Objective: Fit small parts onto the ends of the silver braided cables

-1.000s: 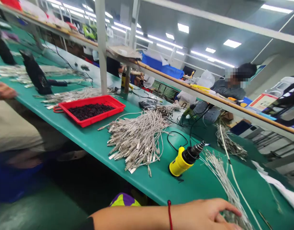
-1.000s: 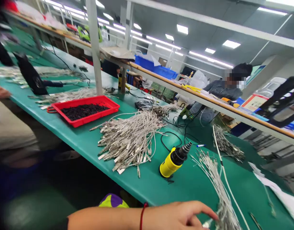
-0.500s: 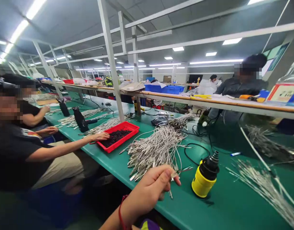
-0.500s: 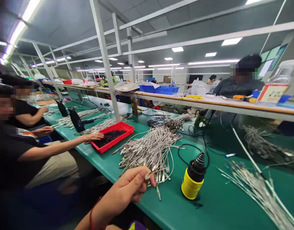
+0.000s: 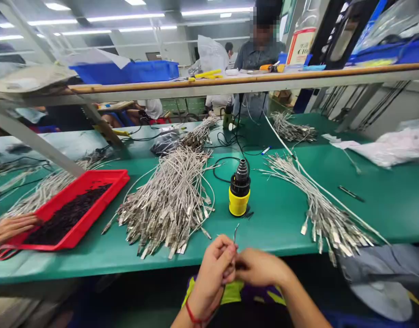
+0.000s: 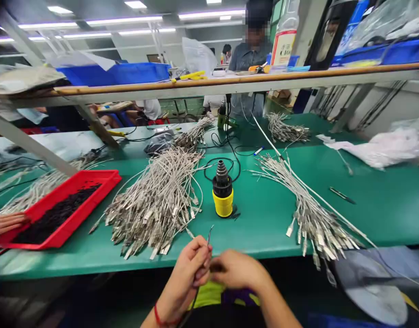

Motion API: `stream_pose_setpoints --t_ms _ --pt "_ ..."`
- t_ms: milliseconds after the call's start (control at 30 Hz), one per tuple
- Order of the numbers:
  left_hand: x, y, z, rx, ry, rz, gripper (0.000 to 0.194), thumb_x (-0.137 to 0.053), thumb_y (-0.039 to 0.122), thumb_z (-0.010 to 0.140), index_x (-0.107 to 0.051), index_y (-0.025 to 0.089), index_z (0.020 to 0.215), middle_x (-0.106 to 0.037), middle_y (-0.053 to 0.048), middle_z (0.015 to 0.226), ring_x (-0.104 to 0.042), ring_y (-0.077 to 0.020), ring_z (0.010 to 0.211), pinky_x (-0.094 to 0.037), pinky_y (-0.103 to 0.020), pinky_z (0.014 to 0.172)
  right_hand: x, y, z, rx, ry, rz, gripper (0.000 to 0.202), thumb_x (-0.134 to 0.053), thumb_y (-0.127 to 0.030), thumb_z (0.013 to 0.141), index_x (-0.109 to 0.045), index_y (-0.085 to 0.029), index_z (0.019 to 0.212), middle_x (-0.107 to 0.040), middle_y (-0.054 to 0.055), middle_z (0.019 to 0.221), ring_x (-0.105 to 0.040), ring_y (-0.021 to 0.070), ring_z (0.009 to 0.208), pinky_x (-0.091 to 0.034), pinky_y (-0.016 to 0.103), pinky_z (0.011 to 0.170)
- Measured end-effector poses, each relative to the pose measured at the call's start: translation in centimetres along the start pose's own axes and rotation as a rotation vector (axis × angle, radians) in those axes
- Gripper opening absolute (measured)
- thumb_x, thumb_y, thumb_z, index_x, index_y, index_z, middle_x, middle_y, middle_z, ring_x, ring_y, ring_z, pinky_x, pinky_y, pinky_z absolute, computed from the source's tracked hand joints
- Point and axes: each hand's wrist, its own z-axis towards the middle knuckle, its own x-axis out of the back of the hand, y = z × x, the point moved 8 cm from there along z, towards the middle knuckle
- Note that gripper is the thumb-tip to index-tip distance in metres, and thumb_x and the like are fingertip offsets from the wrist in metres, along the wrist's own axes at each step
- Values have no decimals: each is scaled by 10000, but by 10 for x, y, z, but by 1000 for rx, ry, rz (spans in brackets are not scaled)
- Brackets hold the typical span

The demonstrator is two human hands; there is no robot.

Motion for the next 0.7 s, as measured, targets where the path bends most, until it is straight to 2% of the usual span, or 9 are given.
stream_pose_setpoints --t_ms 100,133,200,333,400,467,533,600,700 --pt "-20 -3 14 -3 -34 -86 349 -759 380 897 -452 215 879 -387 100 664 -190 -25 479 -141 -157 417 71 47 -13 -106 280 -64 260 -510 -278 1005 -751 -232 1088 -764 46 950 -680 200 816 -515 296 748" --pt "-27 -1 18 -4 -46 -117 351 -766 360 890 -444 222 889 -384 100 671 -203 -26 479 -149 -156 415 85 58 -13 -122 355 -90 289 -470 -272 1015 -745 -223 1088 -752 70 984 -676 217 861 -521 325 786" --pt "-44 7 22 3 -94 -165 359 -778 331 876 -434 230 897 -401 96 692 -238 -27 477 -166 -157 408 99 74 -7 -118 450 -140 265 -485 -263 989 -743 -219 1027 -722 87 993 -668 240 913 -530 364 834" --pt "-84 19 16 107 -323 -234 372 -774 326 886 -410 255 916 -462 95 725 -250 -16 418 -130 -167 375 96 87 3 -66 523 -231 227 -539 -239 932 -747 -262 1019 -687 87 972 -679 278 913 -561 406 821" --pt "-104 11 11 158 -495 -265 363 -756 359 906 -408 270 956 -518 96 715 -236 -13 370 -114 -177 366 93 89 4 -50 545 -267 269 -514 -230 949 -747 -289 1070 -690 93 991 -688 294 920 -570 419 813" --pt "-118 -6 9 128 -625 -276 367 -747 432 909 -430 261 981 -543 93 631 -263 -24 335 -134 -189 375 92 89 2 -39 556 -297 287 -497 -227 969 -747 -296 1093 -695 91 1007 -690 292 928 -572 419 833" --pt "-122 -30 15 68 -682 -268 424 -767 523 868 -470 234 956 -527 83 536 -338 -47 342 -160 -205 405 91 86 1 -32 557 -325 288 -492 -223 982 -743 -278 1113 -696 90 1013 -685 276 933 -568 413 864" --pt "-123 -57 22 81 -721 -256 473 -786 574 820 -516 203 934 -569 40 553 -382 -57 388 -185 -225 446 90 84 0 -28 553 -352 291 -483 -213 990 -734 -254 1132 -695 95 1015 -678 262 939 -563 410 882" --pt "-114 -75 37 86 -720 -254 538 -757 651 783 -580 162 920 -563 3 592 -406 -79 464 -197 -254 515 90 82 2 -2 536 -388 310 -453 -203 1000 -739 -229 1117 -702 103 992 -680 253 921 -570 402 850"
